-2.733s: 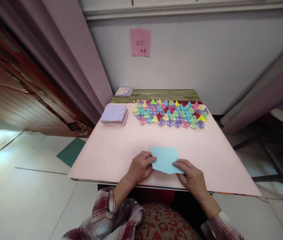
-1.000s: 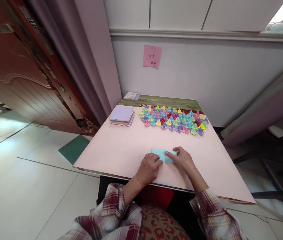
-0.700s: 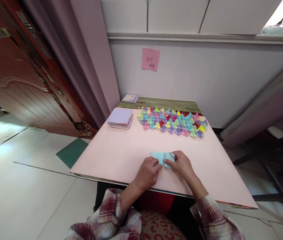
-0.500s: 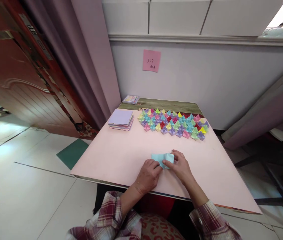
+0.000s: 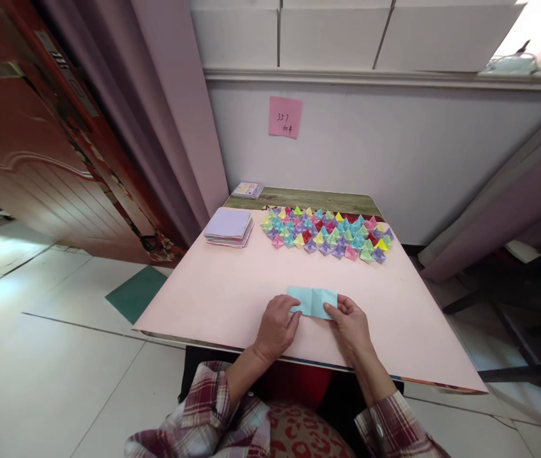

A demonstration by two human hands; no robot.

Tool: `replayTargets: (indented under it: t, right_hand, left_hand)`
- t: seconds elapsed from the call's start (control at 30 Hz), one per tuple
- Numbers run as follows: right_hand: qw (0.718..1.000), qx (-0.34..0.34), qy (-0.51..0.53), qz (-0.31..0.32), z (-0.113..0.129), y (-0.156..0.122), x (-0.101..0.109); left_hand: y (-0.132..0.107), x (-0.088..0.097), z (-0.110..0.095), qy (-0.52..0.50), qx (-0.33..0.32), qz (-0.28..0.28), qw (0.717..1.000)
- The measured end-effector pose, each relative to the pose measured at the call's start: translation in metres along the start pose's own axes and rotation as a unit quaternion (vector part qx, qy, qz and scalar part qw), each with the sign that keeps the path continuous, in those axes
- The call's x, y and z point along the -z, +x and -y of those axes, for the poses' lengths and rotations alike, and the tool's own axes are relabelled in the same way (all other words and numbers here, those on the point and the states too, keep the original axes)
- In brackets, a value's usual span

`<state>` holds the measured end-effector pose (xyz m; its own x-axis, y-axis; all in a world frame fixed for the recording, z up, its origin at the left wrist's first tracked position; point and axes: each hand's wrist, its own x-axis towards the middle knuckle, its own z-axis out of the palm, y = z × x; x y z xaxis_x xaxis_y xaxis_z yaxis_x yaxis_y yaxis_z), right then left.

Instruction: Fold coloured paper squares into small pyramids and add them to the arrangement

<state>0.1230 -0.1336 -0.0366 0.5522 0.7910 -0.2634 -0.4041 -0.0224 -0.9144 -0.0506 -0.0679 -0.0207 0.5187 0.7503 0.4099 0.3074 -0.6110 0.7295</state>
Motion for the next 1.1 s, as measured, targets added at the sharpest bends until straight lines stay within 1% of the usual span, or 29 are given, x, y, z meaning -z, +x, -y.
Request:
replayTargets:
  t: [0.03, 0.07, 0.1, 0.13, 0.17, 0.2, 0.23, 0.27, 0.3, 0.33, 0.37, 0.4, 0.47, 0.57, 0.63, 0.7, 0.77, 0.8, 0.83, 0.9, 0.97, 1.03, 1.1]
  right_hand:
    - [1.000, 0.000, 0.026, -0.002, 0.004, -0.001, -0.002]
    - [0.998, -0.001, 0.055, -0.005, 0.008, -0.003, -0.004]
    - [0.996, -0.007, 0.084, 0.000, 0.013, -0.006, -0.006]
    - [0.993, -0.013, 0.113, 0.011, 0.018, -0.009, -0.009]
    - [0.990, -0.022, 0.135, 0.025, 0.023, -0.013, -0.012]
    - [0.987, -0.030, 0.151, 0.040, 0.026, -0.017, -0.015]
    - [0.984, -0.040, 0.160, 0.059, 0.029, -0.021, -0.019]
    - [0.983, -0.047, 0.162, 0.077, 0.031, -0.026, -0.021]
    - [0.982, -0.051, 0.158, 0.090, 0.032, -0.031, -0.023]
    - [0.983, -0.050, 0.149, 0.097, 0.033, -0.035, -0.024]
    - [0.985, -0.045, 0.138, 0.095, 0.033, -0.039, -0.025]
    - [0.988, -0.035, 0.125, 0.087, 0.032, -0.042, -0.025]
    - [0.993, -0.014, 0.100, 0.058, 0.032, -0.046, -0.024]
    - [0.997, 0.009, 0.070, 0.032, 0.034, -0.051, -0.023]
    - [0.997, 0.039, 0.048, 0.046, 0.036, -0.053, -0.023]
    - [0.993, 0.085, 0.017, 0.076, 0.038, -0.055, -0.023]
    - [0.989, 0.110, -0.011, 0.098, 0.040, -0.056, -0.020]
    - [0.989, 0.105, -0.019, 0.100, 0.041, -0.056, -0.018]
    - [0.991, 0.089, -0.024, 0.098, 0.042, -0.055, -0.016]
    - [0.995, 0.039, -0.026, 0.089, 0.043, -0.052, -0.009]
    - [0.996, -0.001, -0.036, 0.083, 0.043, -0.049, -0.001]
    - [0.996, -0.007, -0.053, 0.068, 0.043, -0.047, 0.005]
    - [0.997, 0.012, -0.064, 0.049, 0.044, -0.047, 0.008]
  left_hand:
    - [-0.001, 0.002, -0.005, -0.049, 0.068, -0.015, 0.996]
    - [-0.001, 0.003, -0.010, -0.106, 0.146, -0.012, 0.984]
    - [-0.002, 0.003, -0.016, -0.174, 0.225, 0.014, 0.959]
    - [-0.003, 0.002, -0.021, -0.250, 0.300, 0.059, 0.918]
    - [-0.004, 0.000, -0.027, -0.327, 0.364, 0.101, 0.866]
    - [-0.004, -0.003, -0.032, -0.399, 0.405, 0.129, 0.812]
    - [-0.004, -0.005, -0.036, -0.465, 0.427, 0.132, 0.765]
    - [-0.003, -0.008, -0.039, -0.521, 0.436, 0.119, 0.724]
    - [-0.002, -0.010, -0.042, -0.570, 0.439, 0.094, 0.688]
    - [-0.001, -0.012, -0.044, -0.606, 0.440, 0.060, 0.659]
    - [0.001, -0.013, -0.045, -0.631, 0.439, 0.025, 0.640]
    - [0.003, -0.013, -0.046, -0.642, 0.437, -0.009, 0.630]
    - [0.007, -0.012, -0.048, -0.637, 0.434, -0.064, 0.634]
    - [0.011, -0.008, -0.052, -0.615, 0.429, -0.108, 0.653]
    - [0.012, -0.004, -0.056, -0.610, 0.427, -0.122, 0.656]
    - [0.012, -0.001, -0.058, -0.605, 0.432, -0.124, 0.657]
    - [0.012, 0.002, -0.060, -0.591, 0.434, -0.117, 0.670]
    - [0.011, 0.004, -0.061, -0.577, 0.430, -0.109, 0.686]
    - [0.011, 0.005, -0.062, -0.559, 0.421, -0.099, 0.708]
    - [0.010, 0.006, -0.064, -0.518, 0.392, -0.073, 0.757]
    - [0.009, 0.006, -0.065, -0.483, 0.362, -0.050, 0.796]
    - [0.009, 0.006, -0.065, -0.454, 0.346, -0.029, 0.821]
    - [0.008, 0.005, -0.065, -0.436, 0.356, -0.001, 0.827]
